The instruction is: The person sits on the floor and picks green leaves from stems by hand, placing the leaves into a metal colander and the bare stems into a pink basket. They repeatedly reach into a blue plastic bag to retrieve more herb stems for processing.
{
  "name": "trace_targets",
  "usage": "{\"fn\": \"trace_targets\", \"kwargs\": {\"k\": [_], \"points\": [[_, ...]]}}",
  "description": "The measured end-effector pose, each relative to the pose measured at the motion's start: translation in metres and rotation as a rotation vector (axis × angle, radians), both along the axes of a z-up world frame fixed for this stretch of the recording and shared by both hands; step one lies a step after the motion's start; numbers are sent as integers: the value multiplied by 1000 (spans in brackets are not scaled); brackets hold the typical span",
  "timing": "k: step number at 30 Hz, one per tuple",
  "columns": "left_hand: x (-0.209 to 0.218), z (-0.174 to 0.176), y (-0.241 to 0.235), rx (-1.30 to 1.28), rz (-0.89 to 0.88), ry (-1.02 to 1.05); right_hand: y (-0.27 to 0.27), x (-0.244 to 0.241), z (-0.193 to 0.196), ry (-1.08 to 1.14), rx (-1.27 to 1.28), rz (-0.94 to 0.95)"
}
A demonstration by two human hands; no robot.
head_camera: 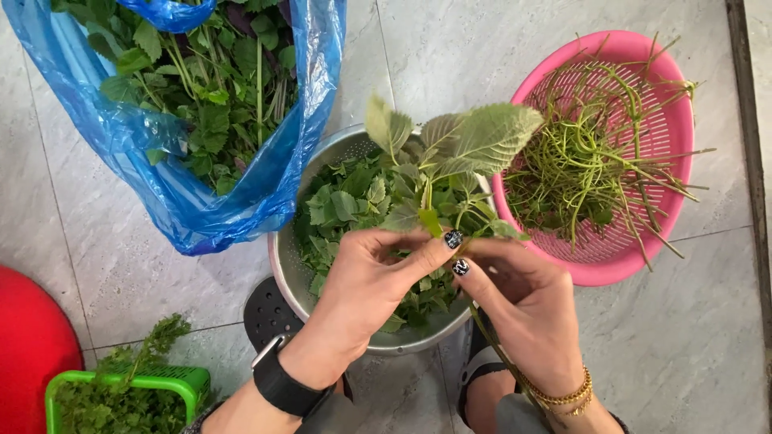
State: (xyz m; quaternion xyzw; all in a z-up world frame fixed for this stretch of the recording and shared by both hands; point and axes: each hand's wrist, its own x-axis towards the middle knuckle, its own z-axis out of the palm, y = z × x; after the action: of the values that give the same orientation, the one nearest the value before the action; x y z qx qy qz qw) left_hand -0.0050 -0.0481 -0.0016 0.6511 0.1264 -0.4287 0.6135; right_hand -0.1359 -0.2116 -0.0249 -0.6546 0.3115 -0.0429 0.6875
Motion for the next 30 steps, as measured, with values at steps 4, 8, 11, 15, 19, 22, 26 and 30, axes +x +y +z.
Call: {"fn": "trace_targets", "kwargs": {"k": [4,8,11,15,19,22,26,30], "points": [[-9,-10,1,-141,3,-135,-3,0,-8,-90,50,-74],[-6,-1,-5,-47,54,26,-4,-2,-11,-168,-62,-73],[-1,-1,-2,23,127,77,-12,-4,-8,-211,-81,-67],[12,-7,9,9,157,-17,-46,-12,-23,-79,-233,-270],[17,7,5,39,136,77,-106,-21,-73,-142,517,-692],[15,9,4,-14,80,117,-113,-18,-98,-89,831,-678],[2,-4,2,-120,52,66,-84,-5,-82,19,870,-502],[-8,-13,4,-347,-68,-25,-42,-9,-60,63,727,137]]}}
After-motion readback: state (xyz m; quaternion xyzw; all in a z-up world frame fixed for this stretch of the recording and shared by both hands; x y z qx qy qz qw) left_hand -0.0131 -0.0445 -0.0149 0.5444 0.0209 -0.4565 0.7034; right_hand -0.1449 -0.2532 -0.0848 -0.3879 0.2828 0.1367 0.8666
